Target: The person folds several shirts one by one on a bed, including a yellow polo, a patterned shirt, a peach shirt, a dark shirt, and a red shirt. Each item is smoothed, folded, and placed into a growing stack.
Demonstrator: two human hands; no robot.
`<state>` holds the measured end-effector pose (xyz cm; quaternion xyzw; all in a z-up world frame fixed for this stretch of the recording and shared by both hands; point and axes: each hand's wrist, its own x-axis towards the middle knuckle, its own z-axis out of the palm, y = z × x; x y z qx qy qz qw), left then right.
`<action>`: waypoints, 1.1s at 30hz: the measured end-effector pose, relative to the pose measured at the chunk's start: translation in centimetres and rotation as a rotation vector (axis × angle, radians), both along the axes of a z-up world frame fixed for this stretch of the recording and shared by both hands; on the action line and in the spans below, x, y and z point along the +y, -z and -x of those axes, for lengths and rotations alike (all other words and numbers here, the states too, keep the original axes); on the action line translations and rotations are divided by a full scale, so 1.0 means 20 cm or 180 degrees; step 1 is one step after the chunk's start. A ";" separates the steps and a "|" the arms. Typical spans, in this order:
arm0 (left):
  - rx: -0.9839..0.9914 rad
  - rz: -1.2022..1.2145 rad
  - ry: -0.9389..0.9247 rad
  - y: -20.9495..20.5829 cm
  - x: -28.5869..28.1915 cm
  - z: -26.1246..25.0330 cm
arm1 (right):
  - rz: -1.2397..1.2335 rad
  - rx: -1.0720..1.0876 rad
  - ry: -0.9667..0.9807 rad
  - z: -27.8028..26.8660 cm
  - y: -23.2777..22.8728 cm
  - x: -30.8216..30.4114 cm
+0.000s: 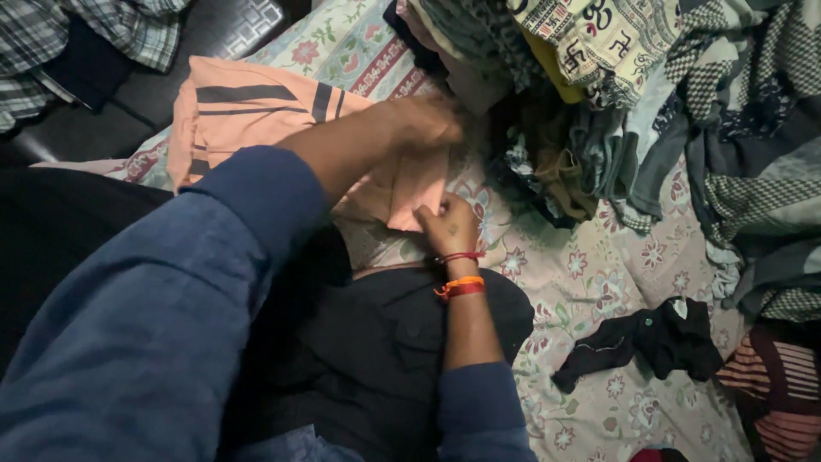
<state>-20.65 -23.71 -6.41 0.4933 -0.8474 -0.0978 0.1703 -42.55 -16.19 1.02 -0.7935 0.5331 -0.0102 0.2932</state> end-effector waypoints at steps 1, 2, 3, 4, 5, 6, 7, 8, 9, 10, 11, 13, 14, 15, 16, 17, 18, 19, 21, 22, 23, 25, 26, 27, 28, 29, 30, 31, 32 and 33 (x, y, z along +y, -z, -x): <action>0.0046 -0.0158 0.0017 -0.02 -0.03 0.00 | -0.0073 0.0074 0.0054 0.01 -0.01 -0.01; 0.0112 -0.0329 0.0025 -0.05 -0.05 0.01 | -0.0152 0.0147 0.0112 0.03 -0.01 -0.03; 0.0205 -0.0490 0.0010 -0.09 -0.09 0.01 | -0.0112 0.0041 0.0146 0.04 -0.03 -0.05; 0.0348 -0.0552 -0.0011 -0.13 -0.12 0.02 | -0.0073 -0.0057 0.0181 0.07 -0.05 -0.07; 0.0493 -0.0581 -0.0014 -0.17 -0.14 0.03 | -0.0033 -0.0156 0.0216 0.10 -0.09 -0.08; 0.0656 -0.0608 -0.0010 -0.22 -0.17 0.04 | 0.0029 -0.0191 0.0260 0.12 -0.13 -0.10; 0.0812 -0.0555 0.0010 -0.27 -0.19 0.05 | 0.0092 -0.0227 0.0303 0.13 -0.17 -0.11; 0.0979 -0.0499 0.0048 -0.32 -0.21 0.06 | 0.0081 -0.0347 0.0473 0.14 -0.21 -0.11; 0.1124 -0.0422 0.0085 -0.37 -0.20 0.07 | 0.0069 -0.0468 0.0642 0.15 -0.27 -0.10; 0.1242 -0.0317 0.0134 -0.43 -0.20 0.07 | 0.0068 -0.0578 0.0819 0.16 -0.32 -0.09; 0.1330 -0.0195 0.0195 -0.47 -0.18 0.06 | 0.0294 -0.0643 0.0797 0.16 -0.37 -0.06; 0.1457 -0.0034 0.0363 -0.53 -0.10 0.01 | 0.0727 -0.0764 0.0752 0.12 -0.46 0.05; 0.1521 0.0024 0.0444 -0.55 -0.05 -0.04 | 0.0964 -0.0843 0.0512 0.07 -0.49 0.10; 0.1551 0.0018 0.0520 -0.57 0.01 -0.11 | 0.1200 -0.0921 0.0269 0.02 -0.52 0.16; 0.1719 0.0153 0.0600 -0.58 0.07 -0.18 | 0.1427 -0.1004 0.0030 -0.04 -0.55 0.22; 0.1886 0.0290 0.0680 -0.59 0.14 -0.26 | 0.1459 -0.0950 -0.0085 -0.11 -0.56 0.29; 0.2045 0.0449 0.0742 -0.60 0.21 -0.34 | 0.1503 -0.0905 -0.0227 -0.19 -0.56 0.35; 0.2021 0.0443 0.0711 -0.61 0.29 -0.40 | 0.1547 -0.0860 -0.0369 -0.26 -0.56 0.41; 0.1942 0.0448 0.0607 -0.61 0.48 -0.54 | 0.1452 -0.1079 -0.0558 -0.41 -0.54 0.51; 0.1866 0.0379 0.0449 -0.60 0.57 -0.59 | 0.1402 -0.1161 -0.0641 -0.47 -0.52 0.57; 0.1789 0.0310 0.0292 -0.59 0.67 -0.64 | 0.1378 -0.1285 -0.0824 -0.52 -0.49 0.62; 0.1705 0.0293 0.0007 -0.56 0.82 -0.74 | 0.1347 -0.1501 -0.1169 -0.62 -0.42 0.69; 0.1690 0.0344 -0.0123 -0.54 0.88 -0.77 | 0.1178 -0.1488 -0.1241 -0.67 -0.37 0.73; 0.1675 0.0393 -0.0254 -0.51 0.94 -0.81 | 0.1008 -0.1474 -0.1312 -0.73 -0.32 0.76; 0.1574 0.0287 -0.0333 -0.48 0.99 -0.86 | 0.0835 -0.1476 -0.1399 -0.78 -0.27 0.80; 0.1474 0.0181 -0.0412 -0.46 1.05 -0.90 | 0.0790 -0.1399 -0.1415 -0.83 -0.23 0.84; 0.1368 0.0072 -0.0498 -0.43 1.10 -0.96 | 0.0743 -0.1328 -0.1435 -0.88 -0.19 0.87; 0.1254 0.0198 -0.0596 -0.40 1.13 -0.99 | 0.0696 -0.1257 -0.1456 -0.91 -0.17 0.89; 0.1169 0.0315 -0.0676 -0.36 1.14 -0.99 | 0.0758 -0.1303 -0.1524 -0.91 -0.15 0.89; 0.1083 0.0431 -0.0756 -0.32 1.14 -1.00 | 0.0820 -0.1350 -0.1593 -0.91 -0.14 0.90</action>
